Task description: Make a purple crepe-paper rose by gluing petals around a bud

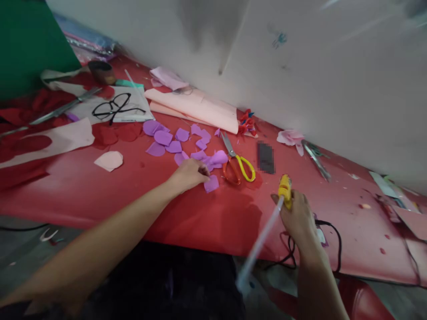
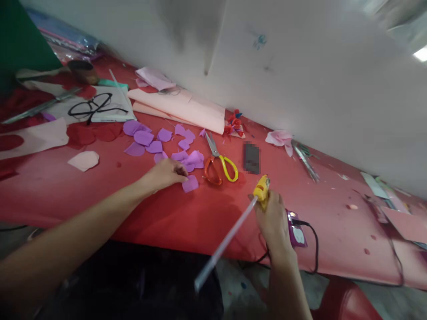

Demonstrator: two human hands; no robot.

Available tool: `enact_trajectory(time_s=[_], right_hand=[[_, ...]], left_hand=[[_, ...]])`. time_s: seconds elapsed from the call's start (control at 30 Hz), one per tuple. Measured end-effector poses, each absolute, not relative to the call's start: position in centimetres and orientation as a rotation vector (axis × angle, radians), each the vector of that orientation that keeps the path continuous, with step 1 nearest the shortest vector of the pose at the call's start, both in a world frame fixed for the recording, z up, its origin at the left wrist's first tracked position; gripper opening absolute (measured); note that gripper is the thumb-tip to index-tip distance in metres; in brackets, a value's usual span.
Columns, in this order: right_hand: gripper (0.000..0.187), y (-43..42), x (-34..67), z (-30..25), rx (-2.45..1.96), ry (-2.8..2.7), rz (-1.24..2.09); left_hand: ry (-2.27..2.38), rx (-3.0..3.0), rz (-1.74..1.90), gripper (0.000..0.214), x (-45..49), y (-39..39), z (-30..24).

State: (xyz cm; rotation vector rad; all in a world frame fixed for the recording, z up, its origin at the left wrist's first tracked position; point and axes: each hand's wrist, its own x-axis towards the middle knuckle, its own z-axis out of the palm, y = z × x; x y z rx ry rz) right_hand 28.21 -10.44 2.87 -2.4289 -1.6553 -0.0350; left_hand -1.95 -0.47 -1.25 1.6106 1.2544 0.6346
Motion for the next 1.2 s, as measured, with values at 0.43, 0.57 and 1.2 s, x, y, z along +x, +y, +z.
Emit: enact_trajectory(time_s=[0.43,0.57,1.2], right_hand=[[0.037,-4.2,22.7,5.3,-1.735,-1.878,0.272],[0.029,-2.2,17.6,6.6,-1.523,-1.980,0.678],[0.026,-0.8,19.0,3.9,-1.299,-0.916,0.963]], left_hand=[[1.000,1.347,0.819,0.009,-2.8,1.6,5.2],[0.960,1.403,0.838,0.006,-1.5,2.1,4.7],[0.934,1.462,1.041,0.028,0.0,0.5,1.5]])
